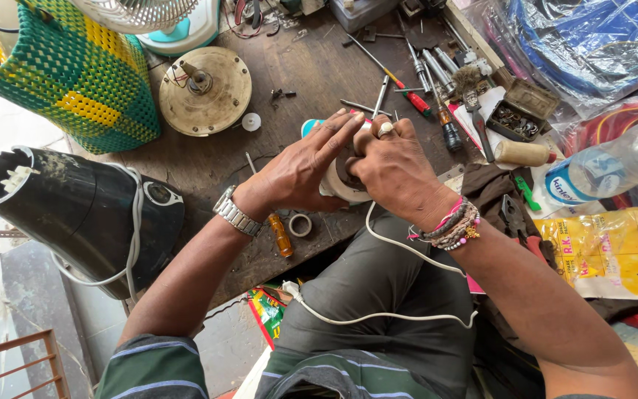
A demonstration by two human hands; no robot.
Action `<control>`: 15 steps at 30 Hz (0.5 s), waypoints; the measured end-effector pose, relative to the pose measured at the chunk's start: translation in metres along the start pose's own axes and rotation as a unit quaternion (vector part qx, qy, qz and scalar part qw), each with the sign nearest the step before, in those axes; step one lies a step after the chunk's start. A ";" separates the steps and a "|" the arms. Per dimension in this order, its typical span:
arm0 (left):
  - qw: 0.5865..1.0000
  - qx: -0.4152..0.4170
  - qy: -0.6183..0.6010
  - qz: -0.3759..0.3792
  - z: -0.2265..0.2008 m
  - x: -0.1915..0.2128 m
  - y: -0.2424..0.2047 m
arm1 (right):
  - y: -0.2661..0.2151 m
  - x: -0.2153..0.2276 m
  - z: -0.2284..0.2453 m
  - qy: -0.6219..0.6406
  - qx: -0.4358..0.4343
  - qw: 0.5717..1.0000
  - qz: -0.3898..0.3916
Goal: The person repairs a small teal and white appliance by unscrewing the base, adjusting internal wiring, and reassembling the unit. They use a screwdriver to remove and tighten screws, apply a liquid from a bottle to the motor area, and test the device by turning a knob.
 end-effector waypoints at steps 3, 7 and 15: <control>1.000 0.011 -0.005 0.012 0.002 -0.002 0.000 | 0.002 -0.002 0.005 -0.001 0.040 0.999 0.024; 1.000 0.004 -0.010 -0.001 0.001 -0.003 -0.001 | 0.005 0.001 0.010 -0.027 0.079 0.996 -0.006; 0.999 -0.010 -0.003 -0.036 0.000 0.002 -0.002 | 0.014 -0.018 0.007 -0.111 0.026 0.993 0.004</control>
Point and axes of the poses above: each hand's wrist, its own y-axis towards the middle knuckle, its own x-axis out of the back of the hand, z = x × y, the point moved 7 cm from there along y, towards the middle knuckle, and after that the axes turned 9 degrees about -x, right-handed, at the moved point
